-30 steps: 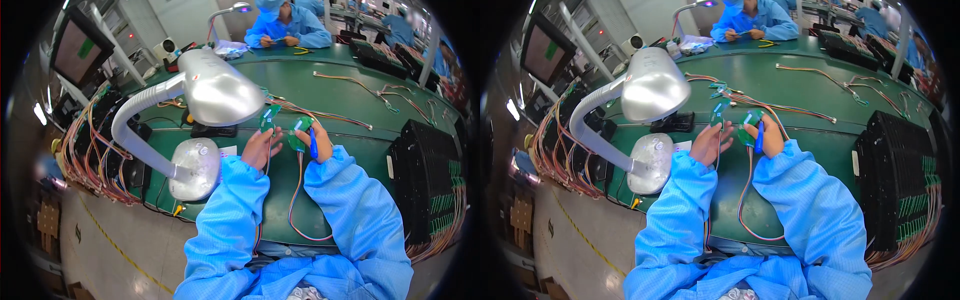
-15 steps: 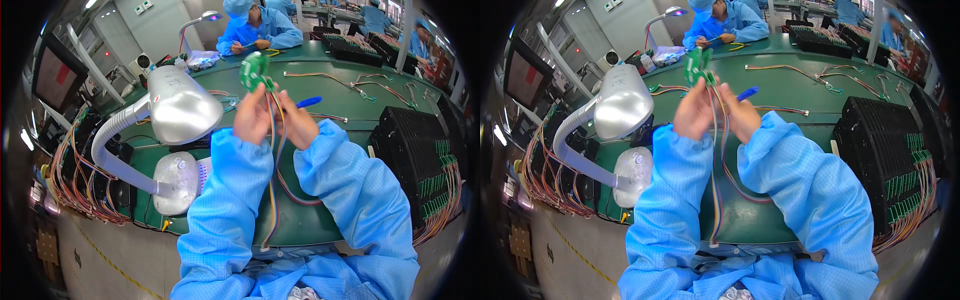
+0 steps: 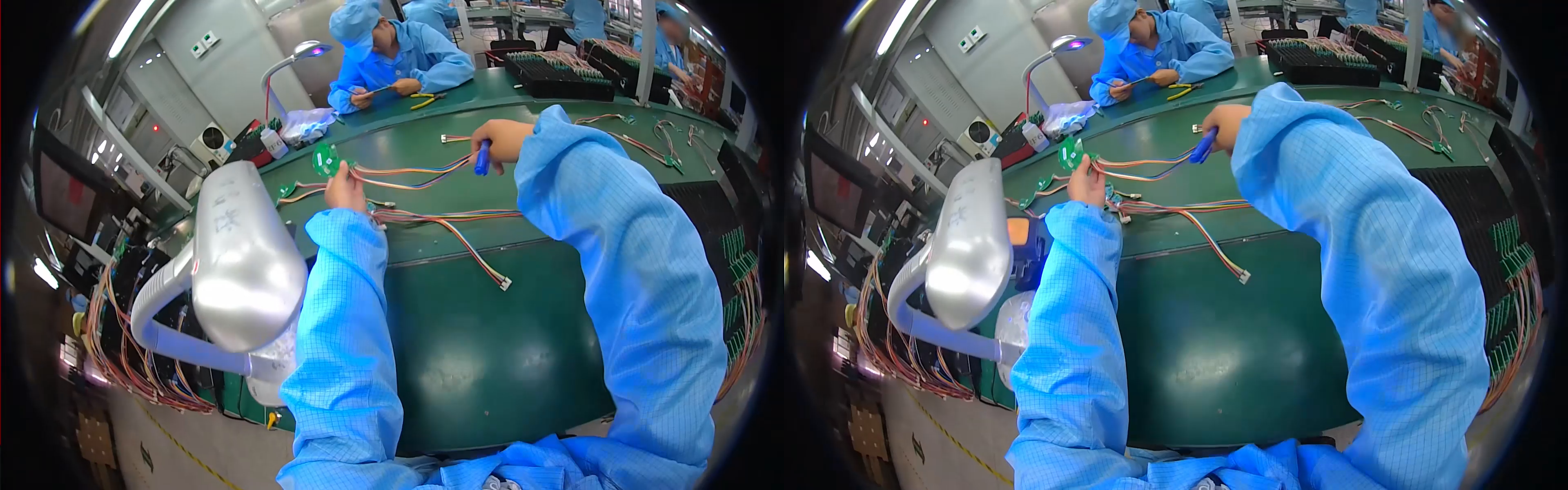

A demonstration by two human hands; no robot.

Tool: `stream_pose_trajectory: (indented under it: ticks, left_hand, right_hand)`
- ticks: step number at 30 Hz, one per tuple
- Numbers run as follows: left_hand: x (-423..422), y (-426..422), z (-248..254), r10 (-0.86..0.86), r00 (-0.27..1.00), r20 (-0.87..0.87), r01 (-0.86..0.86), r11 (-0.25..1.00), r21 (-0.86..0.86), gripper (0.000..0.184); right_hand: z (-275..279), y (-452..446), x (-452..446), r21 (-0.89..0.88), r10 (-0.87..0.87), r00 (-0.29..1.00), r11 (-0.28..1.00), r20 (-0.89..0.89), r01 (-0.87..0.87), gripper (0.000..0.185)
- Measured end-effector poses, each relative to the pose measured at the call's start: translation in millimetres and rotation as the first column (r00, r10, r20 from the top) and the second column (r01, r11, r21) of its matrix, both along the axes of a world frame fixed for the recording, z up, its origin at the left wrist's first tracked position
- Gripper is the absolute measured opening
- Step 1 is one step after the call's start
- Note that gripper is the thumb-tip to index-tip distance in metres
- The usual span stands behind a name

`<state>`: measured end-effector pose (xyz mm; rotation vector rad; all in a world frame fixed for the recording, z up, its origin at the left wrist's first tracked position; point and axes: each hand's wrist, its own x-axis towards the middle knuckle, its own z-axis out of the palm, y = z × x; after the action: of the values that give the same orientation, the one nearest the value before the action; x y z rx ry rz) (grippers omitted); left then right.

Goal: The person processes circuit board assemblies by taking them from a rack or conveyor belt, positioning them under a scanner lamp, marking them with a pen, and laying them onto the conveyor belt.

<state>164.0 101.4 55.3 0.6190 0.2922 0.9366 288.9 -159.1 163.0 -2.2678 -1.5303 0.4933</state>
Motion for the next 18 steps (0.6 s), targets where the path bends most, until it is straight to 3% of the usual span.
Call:
stream_pose_trajectory:
  ticks: [2,6,7,10,11,13,14,17,18]
  left_hand:
    - [7.9,10.5,-9.6,0.012,0.990,-0.140,-0.005,0.999,0.049,0.015]
    - [32.1,42.5,-26.2,-0.092,0.934,-0.346,0.179,0.957,0.228,0.014]
    - [42.3,50.7,-31.7,0.004,0.915,-0.403,0.119,0.953,0.280,0.011]
    - [69.0,93.8,-53.6,0.273,0.748,-0.605,0.163,0.808,0.566,0.013]
    - [72.7,102.0,-56.2,0.467,0.626,-0.625,0.190,0.685,0.703,0.021]
    - [77.3,120.0,-62.8,0.670,0.504,-0.545,0.269,0.478,0.837,0.028]
    - [79.6,127.2,-69.1,0.755,0.444,-0.483,0.326,0.366,0.872,0.032]
    - [64.6,105.1,-46.2,0.813,0.308,-0.494,0.495,0.306,0.813,0.039]
    - [62.8,108.2,-50.6,0.820,0.283,-0.497,0.460,0.339,0.821,0.040]
  right_hand:
    - [-17.6,-0.3,29.0,0.067,-0.035,0.998,0.997,-0.044,0.038,0.017]
    - [-65.3,16.7,66.5,0.192,-0.119,0.993,0.974,-0.009,0.118,0.016]
    - [-76.5,23.2,75.0,0.187,-0.078,0.992,0.981,0.098,0.059,0.015]
    - [-105.3,41.8,82.6,0.239,-0.114,0.945,0.970,0.307,0.040,0.016]
    - [-109.7,50.0,82.5,0.252,-0.127,0.937,0.967,0.326,0.044,0.015]
    - [-116.4,65.0,81.1,0.203,-0.160,0.896,0.976,0.414,0.080,0.014]
    - [-119.4,70.2,81.3,0.179,-0.177,0.873,0.978,0.454,0.105,0.013]
    - [-127.5,83.0,81.9,0.124,-0.154,0.827,0.987,0.541,0.103,0.012]
    - [-127.9,85.8,77.8,0.091,-0.149,0.817,0.989,0.558,0.118,0.014]
